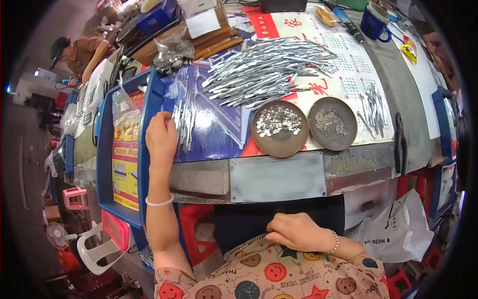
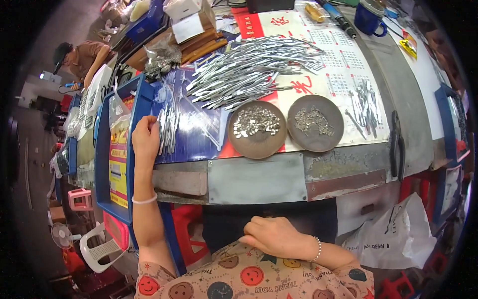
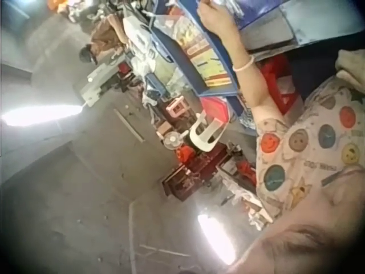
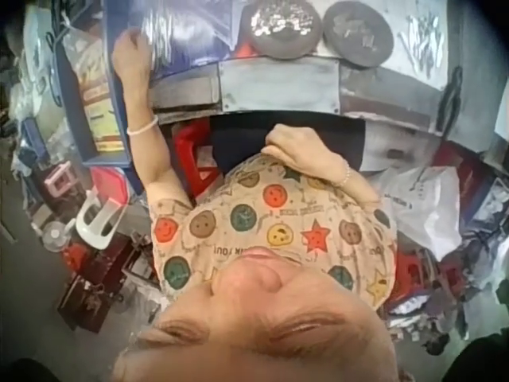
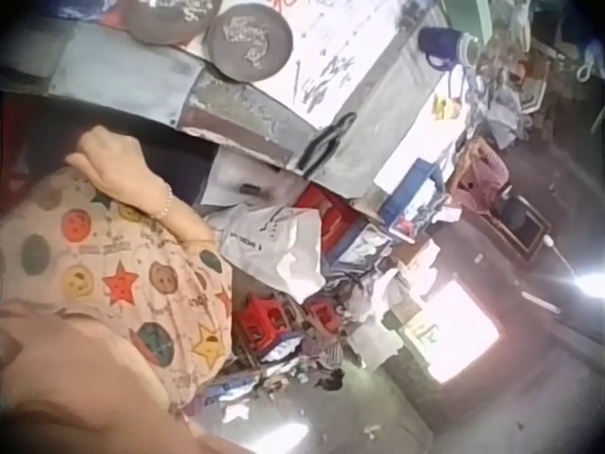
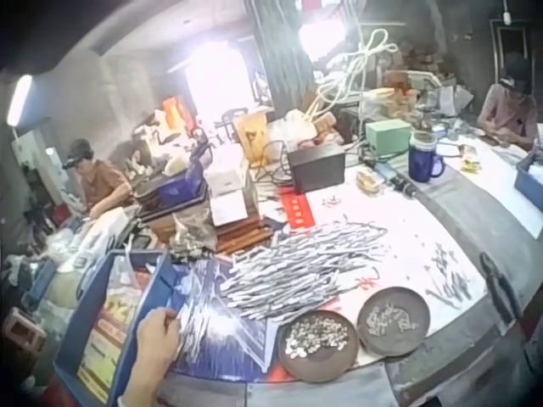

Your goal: Assembling small metal components on a manufacturing workbench.

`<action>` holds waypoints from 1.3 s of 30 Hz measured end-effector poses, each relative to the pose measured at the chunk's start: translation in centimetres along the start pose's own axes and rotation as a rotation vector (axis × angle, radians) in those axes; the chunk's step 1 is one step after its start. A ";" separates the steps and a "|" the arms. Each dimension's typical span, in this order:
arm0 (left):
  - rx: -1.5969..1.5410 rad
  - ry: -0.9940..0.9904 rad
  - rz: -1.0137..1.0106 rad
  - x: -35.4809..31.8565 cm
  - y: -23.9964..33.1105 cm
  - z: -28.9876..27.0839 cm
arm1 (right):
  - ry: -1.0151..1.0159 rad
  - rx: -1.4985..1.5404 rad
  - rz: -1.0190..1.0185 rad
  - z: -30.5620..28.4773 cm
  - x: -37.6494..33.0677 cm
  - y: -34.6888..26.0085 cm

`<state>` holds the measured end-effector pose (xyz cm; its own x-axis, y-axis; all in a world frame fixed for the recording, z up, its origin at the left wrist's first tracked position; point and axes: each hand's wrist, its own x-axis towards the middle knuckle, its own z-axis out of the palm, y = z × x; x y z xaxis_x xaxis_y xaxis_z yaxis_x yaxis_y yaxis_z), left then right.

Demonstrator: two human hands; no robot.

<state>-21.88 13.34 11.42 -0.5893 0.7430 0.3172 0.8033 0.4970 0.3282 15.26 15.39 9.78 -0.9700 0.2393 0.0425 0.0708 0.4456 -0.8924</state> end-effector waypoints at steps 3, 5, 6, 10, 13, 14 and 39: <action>0.076 -0.096 -0.077 0.9 -1.7 1.4 | -0.094 -0.032 -0.032 -0.2 -0.7 0.5; 0.114 -0.099 0.001 0.2 -2.3 1.3 | -0.160 0.026 -0.034 -1.9 -1.2 0.3; 0.067 -0.030 0.051 -0.6 -2.9 1.2 | -0.149 0.060 -0.039 -3.1 -1.6 0.3; -0.142 0.025 0.106 -4.7 1.2 -1.9 | 0.132 -0.054 0.032 -8.5 -3.5 0.3; -0.373 -0.009 0.053 -9.1 6.0 -4.4 | 0.492 -0.312 0.166 -13.0 -4.3 1.7; -0.451 -0.045 0.034 -10.8 7.2 -4.8 | 0.600 -0.420 0.214 -14.4 -4.5 2.3; -1.105 -0.450 0.233 -20.2 18.1 -2.5 | 0.247 -0.228 0.259 -13.8 -2.3 -6.6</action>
<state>4.42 6.21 13.14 -0.1815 0.9618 0.2048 0.2498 -0.1563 0.9556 20.26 23.77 21.71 -0.8305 0.5556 -0.0393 0.3818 0.5166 -0.7664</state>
